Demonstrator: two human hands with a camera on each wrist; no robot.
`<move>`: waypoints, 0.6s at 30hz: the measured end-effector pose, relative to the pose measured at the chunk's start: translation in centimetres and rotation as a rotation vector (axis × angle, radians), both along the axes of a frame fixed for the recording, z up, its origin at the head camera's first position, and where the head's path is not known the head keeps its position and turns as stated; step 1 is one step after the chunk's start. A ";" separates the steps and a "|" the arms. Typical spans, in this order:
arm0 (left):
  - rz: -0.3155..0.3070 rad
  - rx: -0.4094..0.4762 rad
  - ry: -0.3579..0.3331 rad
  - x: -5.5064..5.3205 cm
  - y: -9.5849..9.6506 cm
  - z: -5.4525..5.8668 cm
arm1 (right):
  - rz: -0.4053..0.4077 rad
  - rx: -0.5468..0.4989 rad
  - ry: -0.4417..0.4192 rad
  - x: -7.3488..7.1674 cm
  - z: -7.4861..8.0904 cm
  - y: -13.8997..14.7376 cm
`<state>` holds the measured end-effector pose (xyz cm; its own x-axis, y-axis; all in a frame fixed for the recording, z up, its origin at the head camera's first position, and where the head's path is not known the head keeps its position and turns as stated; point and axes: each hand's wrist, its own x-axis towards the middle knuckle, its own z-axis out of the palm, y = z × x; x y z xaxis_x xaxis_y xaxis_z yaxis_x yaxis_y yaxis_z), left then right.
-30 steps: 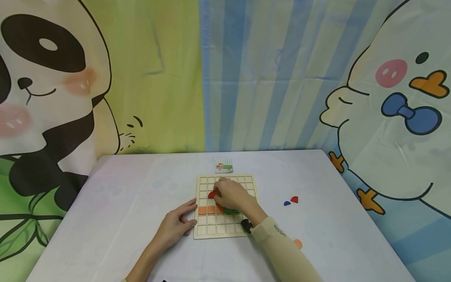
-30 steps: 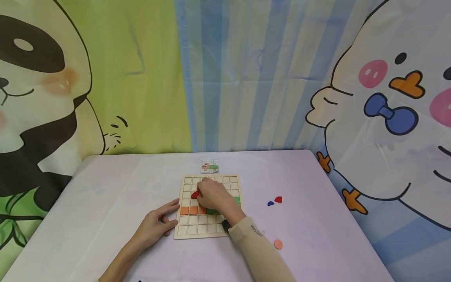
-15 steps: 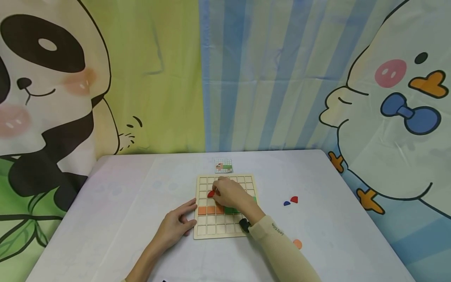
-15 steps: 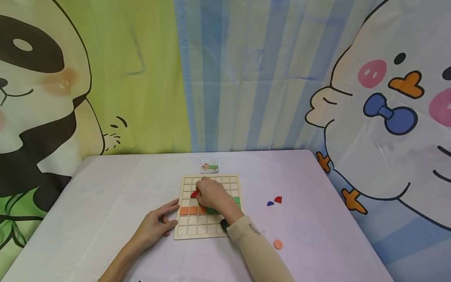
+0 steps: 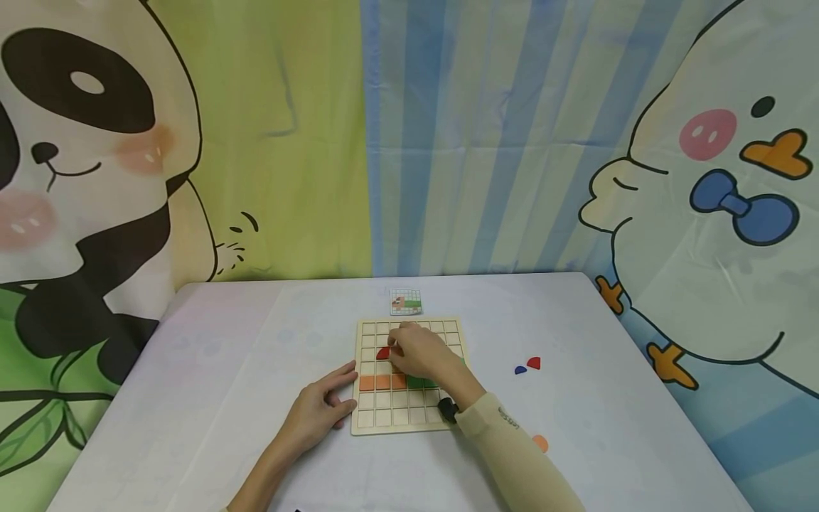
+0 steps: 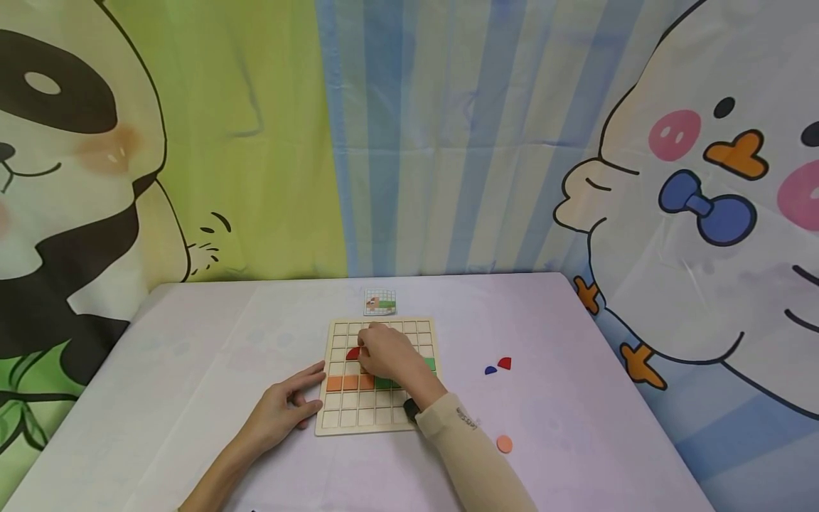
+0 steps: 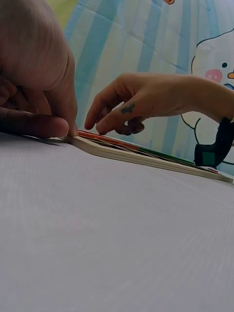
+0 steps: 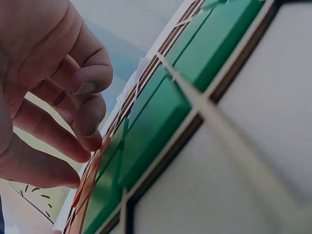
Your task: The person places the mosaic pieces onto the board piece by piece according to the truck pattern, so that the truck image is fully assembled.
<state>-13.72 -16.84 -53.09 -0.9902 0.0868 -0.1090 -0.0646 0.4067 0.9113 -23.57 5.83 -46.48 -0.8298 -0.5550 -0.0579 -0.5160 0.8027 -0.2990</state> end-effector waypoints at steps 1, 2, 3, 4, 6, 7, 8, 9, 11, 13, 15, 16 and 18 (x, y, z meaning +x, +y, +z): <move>0.002 -0.002 -0.002 0.0 0.0 0.0 | 0.001 -0.007 0.007 0.0 0.0 0.1; 0.002 -0.002 -0.003 0.0 0.0 0.0 | -0.004 -0.013 0.004 0.1 0.1 0.3; -0.001 0.000 0.001 0.0 0.0 0.0 | -0.008 -0.018 0.004 0.1 0.1 0.4; 0.000 0.001 0.002 0.0 0.0 0.0 | -0.014 -0.022 0.001 0.1 0.2 0.6; -0.001 0.004 0.006 0.0 0.0 0.0 | -0.027 -0.027 -0.006 0.1 0.3 1.1; -0.002 0.006 0.008 0.0 0.0 0.0 | -0.034 -0.027 -0.010 0.1 0.3 1.4; -0.003 0.009 0.012 0.0 0.1 0.1 | -0.040 -0.028 -0.015 0.2 0.5 1.7; -0.004 0.010 0.014 0.0 0.1 0.1 | -0.040 -0.028 -0.012 0.3 0.6 2.1; -0.004 0.013 0.013 0.0 0.1 0.1 | -0.041 -0.043 -0.012 0.4 0.8 3.0; -0.006 0.016 0.014 0.1 0.0 0.2 | -0.045 -0.062 -0.003 0.5 0.9 4.0; -0.008 0.020 0.013 0.1 0.0 0.2 | -0.061 -0.079 0.004 0.5 1.0 5.0; -0.010 0.020 0.014 0.1 0.0 0.2 | -0.073 -0.086 0.007 0.5 1.0 5.6; -0.011 0.021 0.016 0.2 0.0 0.2 | -0.099 -0.090 0.020 0.5 1.1 6.6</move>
